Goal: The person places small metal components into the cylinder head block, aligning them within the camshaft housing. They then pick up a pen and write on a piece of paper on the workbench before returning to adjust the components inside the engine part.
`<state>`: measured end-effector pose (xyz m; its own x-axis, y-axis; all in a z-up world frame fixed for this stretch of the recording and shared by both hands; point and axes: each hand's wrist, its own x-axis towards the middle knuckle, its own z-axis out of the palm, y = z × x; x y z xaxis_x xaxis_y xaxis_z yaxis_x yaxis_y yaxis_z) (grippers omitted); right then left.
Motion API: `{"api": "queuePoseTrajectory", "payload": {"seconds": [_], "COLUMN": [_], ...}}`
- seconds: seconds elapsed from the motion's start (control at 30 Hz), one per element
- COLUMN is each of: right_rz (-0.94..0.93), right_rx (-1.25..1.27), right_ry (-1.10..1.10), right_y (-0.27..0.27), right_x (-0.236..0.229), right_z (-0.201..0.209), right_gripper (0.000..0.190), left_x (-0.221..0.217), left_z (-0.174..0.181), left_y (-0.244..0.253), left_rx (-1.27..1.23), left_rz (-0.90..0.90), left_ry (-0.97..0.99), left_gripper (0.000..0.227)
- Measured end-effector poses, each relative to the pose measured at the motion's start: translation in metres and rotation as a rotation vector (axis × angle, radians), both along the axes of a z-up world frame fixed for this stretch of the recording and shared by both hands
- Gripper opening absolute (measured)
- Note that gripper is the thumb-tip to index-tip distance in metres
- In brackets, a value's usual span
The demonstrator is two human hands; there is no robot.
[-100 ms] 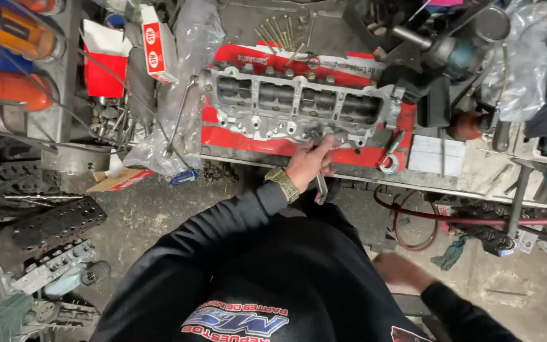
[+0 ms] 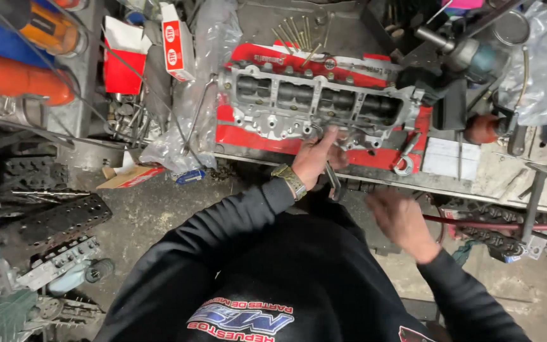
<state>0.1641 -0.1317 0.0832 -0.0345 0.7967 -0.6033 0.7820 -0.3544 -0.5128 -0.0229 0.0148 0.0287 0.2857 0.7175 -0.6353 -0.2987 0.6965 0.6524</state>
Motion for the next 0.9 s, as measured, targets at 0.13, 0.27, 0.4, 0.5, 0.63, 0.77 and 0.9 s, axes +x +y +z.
{"api": "queuePoseTrajectory", "payload": {"seconds": [0.13,0.27,0.4,0.5,0.63,0.77,0.9], "right_rz": [-0.167,-0.115,-0.177,-0.175,0.047,0.076,-0.069], "right_rx": [0.393,0.548,0.698,0.968,1.142,1.05,0.894], "right_ry": [0.264,0.199,0.191,0.025,-0.283,-0.256,-0.089], "right_y": [0.096,0.129,0.152,0.173,0.206,0.239,0.246], "right_x": [-0.086,-0.124,-0.1,-0.052,0.011,0.051,0.065], "right_z": [0.012,-0.008,0.003,0.013,0.006,-0.036,-0.064], "right_gripper": [0.064,0.033,0.02,0.018,0.019,0.018,0.019], "left_x": [-0.033,-0.077,-0.169,-0.245,-0.277,-0.264,-0.263], "left_z": [0.074,0.048,0.059,0.015,-0.035,-0.07,-0.074], "left_y": [0.022,0.044,0.064,0.086,0.099,0.085,0.076], "left_rx": [0.194,0.392,0.928,1.043,0.553,0.75,0.748], "left_rz": [-0.131,-0.051,-0.076,-0.15,-0.683,-0.267,-0.109], "left_ry": [0.208,0.082,0.637,1.15,1.325,1.292,1.225], "left_gripper": [0.064,0.063,0.068,0.068,0.071,0.048,0.029]}}
